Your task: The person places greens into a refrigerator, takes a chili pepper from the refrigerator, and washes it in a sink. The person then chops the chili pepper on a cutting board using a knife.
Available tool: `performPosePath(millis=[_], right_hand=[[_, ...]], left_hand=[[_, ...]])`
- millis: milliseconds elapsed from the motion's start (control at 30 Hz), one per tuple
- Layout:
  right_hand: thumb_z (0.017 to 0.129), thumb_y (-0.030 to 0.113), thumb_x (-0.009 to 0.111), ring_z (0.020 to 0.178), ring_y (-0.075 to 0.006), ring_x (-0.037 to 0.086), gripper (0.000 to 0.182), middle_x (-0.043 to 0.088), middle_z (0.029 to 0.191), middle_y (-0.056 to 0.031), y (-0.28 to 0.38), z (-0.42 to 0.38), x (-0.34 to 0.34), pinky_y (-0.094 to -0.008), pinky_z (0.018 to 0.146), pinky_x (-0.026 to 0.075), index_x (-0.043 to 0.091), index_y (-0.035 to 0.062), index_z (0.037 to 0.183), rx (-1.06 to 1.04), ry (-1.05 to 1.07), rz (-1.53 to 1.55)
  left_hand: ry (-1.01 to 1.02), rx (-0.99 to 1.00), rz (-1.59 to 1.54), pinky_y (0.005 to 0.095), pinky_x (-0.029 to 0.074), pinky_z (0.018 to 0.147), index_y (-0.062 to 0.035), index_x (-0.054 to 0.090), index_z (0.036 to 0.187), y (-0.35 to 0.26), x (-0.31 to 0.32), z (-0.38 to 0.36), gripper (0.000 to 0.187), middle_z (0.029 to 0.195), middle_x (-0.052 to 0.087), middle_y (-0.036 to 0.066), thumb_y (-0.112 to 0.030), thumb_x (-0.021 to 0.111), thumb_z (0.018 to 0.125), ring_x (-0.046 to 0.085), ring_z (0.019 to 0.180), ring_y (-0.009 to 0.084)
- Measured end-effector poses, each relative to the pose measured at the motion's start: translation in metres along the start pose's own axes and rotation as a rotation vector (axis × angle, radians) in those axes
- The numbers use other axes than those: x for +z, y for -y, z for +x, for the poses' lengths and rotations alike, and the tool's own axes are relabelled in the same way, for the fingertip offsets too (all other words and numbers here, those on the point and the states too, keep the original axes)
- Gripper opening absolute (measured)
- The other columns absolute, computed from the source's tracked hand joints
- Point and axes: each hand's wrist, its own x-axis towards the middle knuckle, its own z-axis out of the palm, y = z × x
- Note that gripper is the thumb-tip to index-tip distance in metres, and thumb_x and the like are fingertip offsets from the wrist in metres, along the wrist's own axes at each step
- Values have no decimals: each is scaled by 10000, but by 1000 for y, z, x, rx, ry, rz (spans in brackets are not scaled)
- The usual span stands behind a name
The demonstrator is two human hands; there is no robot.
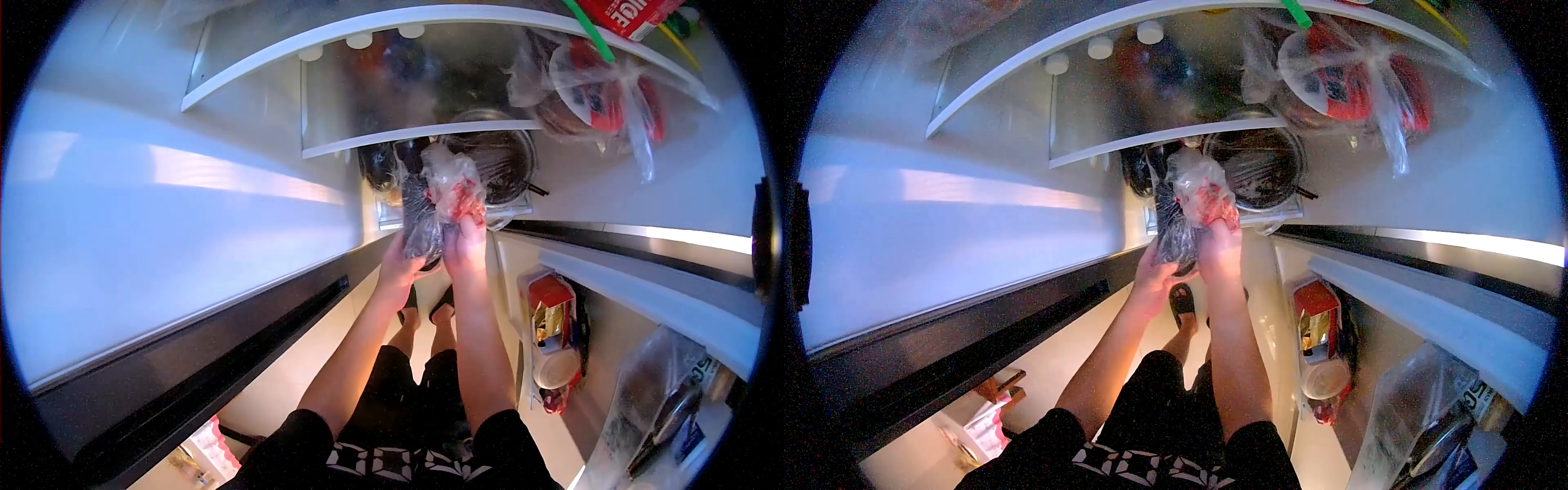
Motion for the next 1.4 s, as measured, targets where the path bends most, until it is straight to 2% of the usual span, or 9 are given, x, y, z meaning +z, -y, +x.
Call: performPosePath(millis=[100, 233, 300, 533, 733, 833, 1033, 1200, 1400], right_hand=[[861, 67, 585, 1210, -290, 607, 483, 633, 1282, -122, 5, -1, -30, -452, 1073, 477, 552, 32, 1341, 4, 84, -134], [968, 303, 554, 1114, -276, 625, 397, 616, 1246, -139, -10, -6, -55, -445, 908, 557, 573, 22, 1247, -19, 172, 142], [957, 491, 574, 1103, -300, 625, 557, 618, 1241, -161, 2, 8, -59, -482, 917, 549, 569, 31, 1271, 370, 787, 733], [937, 479, 609, 1127, -314, 580, 493, 593, 1214, -114, 33, -56, -132, -511, 976, 479, 592, 122, 1275, 165, 473, 366], [938, 404, 628, 1095, -310, 561, 385, 582, 1169, -90, -6, -108, -164, -501, 982, 447, 620, 153, 1230, 103, 364, 552], [937, 354, 638, 967, -229, 576, 321, 583, 1060, -54, 6, -106, -177, -368, 889, 462, 614, 117, 1151, -44, 387, -1102], [1012, 339, 574, 1002, -175, 615, 297, 640, 1073, -47, 20, -123, -127, -321, 812, 522, 621, 101, 1184, -11, 44, 99], [1043, 295, 520, 985, -216, 683, 416, 630, 1221, -116, 40, -112, -84, -349, 811, 587, 498, 70, 1393, 41, -336, -93], [942, 108, 497, 1088, -261, 656, 535, 643, 1282, -165, 39, -113, -87, -373, 907, 552, 429, 38, 1469, 90, -262, -132]], left_hand=[[44, 200, 176, 500, 485, 1069, -105, 349, 1535, 7, -6, 17, 789, 1396, 565, 90, -235, 690, 835, 557, 1295, 255], [-101, -263, -336, 479, 481, 1074, -95, 430, 1490, -7, -14, 25, 649, 1429, 554, 109, -485, 542, 983, 542, 1305, 286], [-86, -210, -394, 497, 498, 1035, -107, 505, 1414, -3, -16, 37, 524, 1386, 585, 111, -449, 532, 1017, 602, 1214, 294], [-216, 170, 82, 387, 501, 984, -71, 388, 1470, -13, 9, 96, 682, 1285, 602, 85, -98, 738, 886, 602, 1143, 250], [-705, 564, 1106, 476, 426, 1065, -227, 371, 1551, -17, 1, 168, 837, 1411, 518, 191, -250, 796, 830, 511, 1270, 372], [-904, 695, 1593, 552, 432, 1027, -338, 454, 1501, -6, 15, 170, 732, 1459, 439, 212, -348, 763, 837, 447, 1294, 442], [-741, 415, 1803, 581, 458, 965, -354, 502, 1464, -19, 24, 175, 635, 1474, 419, 140, -455, 680, 863, 462, 1257, 418], [-646, 279, 1708, 586, 455, 999, -351, 507, 1465, -33, 20, 179, 656, 1498, 393, 158, -470, 684, 845, 466, 1292, 414], [-483, 692, 1427, 497, 429, 1076, -221, 468, 1516, -3, -13, 155, 653, 1458, 460, 253, -415, 635, 916, 414, 1367, 451]])
